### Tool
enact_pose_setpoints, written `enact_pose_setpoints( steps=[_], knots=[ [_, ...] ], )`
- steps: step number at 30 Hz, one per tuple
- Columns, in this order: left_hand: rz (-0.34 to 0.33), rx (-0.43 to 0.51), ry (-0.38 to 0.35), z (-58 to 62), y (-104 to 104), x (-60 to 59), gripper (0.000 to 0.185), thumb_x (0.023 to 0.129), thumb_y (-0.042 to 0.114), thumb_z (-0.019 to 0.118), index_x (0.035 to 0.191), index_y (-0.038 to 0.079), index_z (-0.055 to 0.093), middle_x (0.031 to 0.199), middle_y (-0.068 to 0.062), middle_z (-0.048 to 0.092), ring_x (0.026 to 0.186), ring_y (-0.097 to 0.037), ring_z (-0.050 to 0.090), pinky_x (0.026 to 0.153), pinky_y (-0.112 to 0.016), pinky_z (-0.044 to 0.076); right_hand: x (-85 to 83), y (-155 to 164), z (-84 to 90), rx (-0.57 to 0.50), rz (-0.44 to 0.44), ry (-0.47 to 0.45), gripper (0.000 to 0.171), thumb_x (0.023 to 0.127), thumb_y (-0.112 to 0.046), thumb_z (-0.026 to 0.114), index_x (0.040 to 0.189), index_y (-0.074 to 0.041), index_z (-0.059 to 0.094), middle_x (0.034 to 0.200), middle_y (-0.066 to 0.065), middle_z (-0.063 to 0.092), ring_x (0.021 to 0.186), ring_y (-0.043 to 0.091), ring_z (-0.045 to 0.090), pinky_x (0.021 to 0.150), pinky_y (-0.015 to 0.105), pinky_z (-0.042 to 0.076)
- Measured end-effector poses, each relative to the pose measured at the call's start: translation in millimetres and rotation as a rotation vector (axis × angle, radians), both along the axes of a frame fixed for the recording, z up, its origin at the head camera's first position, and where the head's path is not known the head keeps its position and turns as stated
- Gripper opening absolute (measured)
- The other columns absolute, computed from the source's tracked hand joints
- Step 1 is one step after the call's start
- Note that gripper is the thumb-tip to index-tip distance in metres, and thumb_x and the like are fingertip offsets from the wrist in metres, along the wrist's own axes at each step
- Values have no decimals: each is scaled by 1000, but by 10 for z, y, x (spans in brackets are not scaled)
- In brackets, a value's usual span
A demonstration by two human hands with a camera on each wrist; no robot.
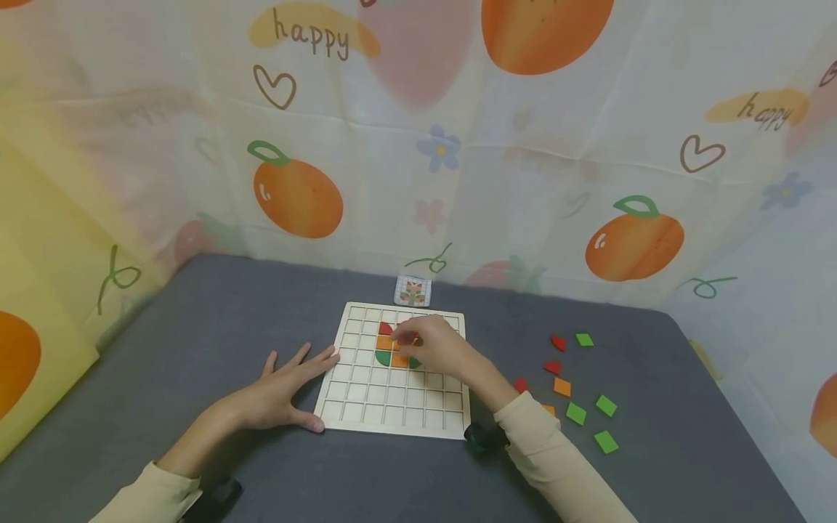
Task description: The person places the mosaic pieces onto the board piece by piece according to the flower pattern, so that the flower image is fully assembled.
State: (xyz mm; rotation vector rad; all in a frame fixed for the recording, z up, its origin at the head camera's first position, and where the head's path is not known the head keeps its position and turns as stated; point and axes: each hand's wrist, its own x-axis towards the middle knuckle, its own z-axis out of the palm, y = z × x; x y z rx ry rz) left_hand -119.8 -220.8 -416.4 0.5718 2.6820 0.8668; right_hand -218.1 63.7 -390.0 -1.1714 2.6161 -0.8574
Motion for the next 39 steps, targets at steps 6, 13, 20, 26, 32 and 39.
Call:
enact_pose_setpoints(
  steps=[6, 13, 20, 26, 32, 39],
  knots=[
    [-5, 5, -5, 8, -7, -2, 108, 68, 49, 83, 155, 13, 30, 162, -14, 20, 145, -50, 3, 100, -76, -11, -42, 323, 83, -59, -36, -4, 23, 90, -3, 69, 113, -3, 71, 102, 7, 71, 92, 16, 63, 80, 29, 53],
    [-4, 5, -12, 17, -2, -4, 108, 69, 49, 82, 155, 12, 29, 162, -14, 20, 145, -50, 2, 100, -75, -12, -92, 722, 135, -38, -101, -3, 25, 88, -3, 70, 114, -3, 71, 105, 9, 71, 93, 19, 64, 83, 36, 54],
    [-14, 1, -13, 14, 5, -10, 108, 69, 50, 82, 155, 12, 29, 162, -13, 19, 145, -50, 2, 100, -75, -12, -39, 1021, 87, 62, -141, 0, 26, 85, -1, 73, 111, -1, 71, 100, 7, 71, 90, 18, 65, 81, 33, 55],
    [-11, 6, -16, 13, 7, -4, 108, 69, 49, 82, 155, 12, 29, 162, -13, 19, 145, -50, 2, 101, -74, -13, 83, 1218, 21, 98, -149, 35, 26, 85, -1, 73, 111, -4, 71, 106, 6, 70, 96, 22, 67, 81, 35, 55],
    [-2, 3, -13, 5, 3, -5, 108, 69, 50, 82, 155, 13, 29, 162, -13, 19, 145, -50, 2, 101, -74, -13, 245, 1375, 8, 107, -119, 27, 29, 84, -2, 74, 113, -6, 71, 109, 5, 70, 96, 20, 67, 80, 33, 55],
    [-6, 10, -11, -5, -9, -3, 108, 69, 50, 82, 155, 13, 29, 162, -13, 19, 145, -50, 2, 101, -74, -13, 310, 1499, -74, 115, -75, -28, 34, 82, -4, 77, 115, -6, 71, 110, 6, 71, 86, 13, 69, 74, 25, 55]
  ],
)
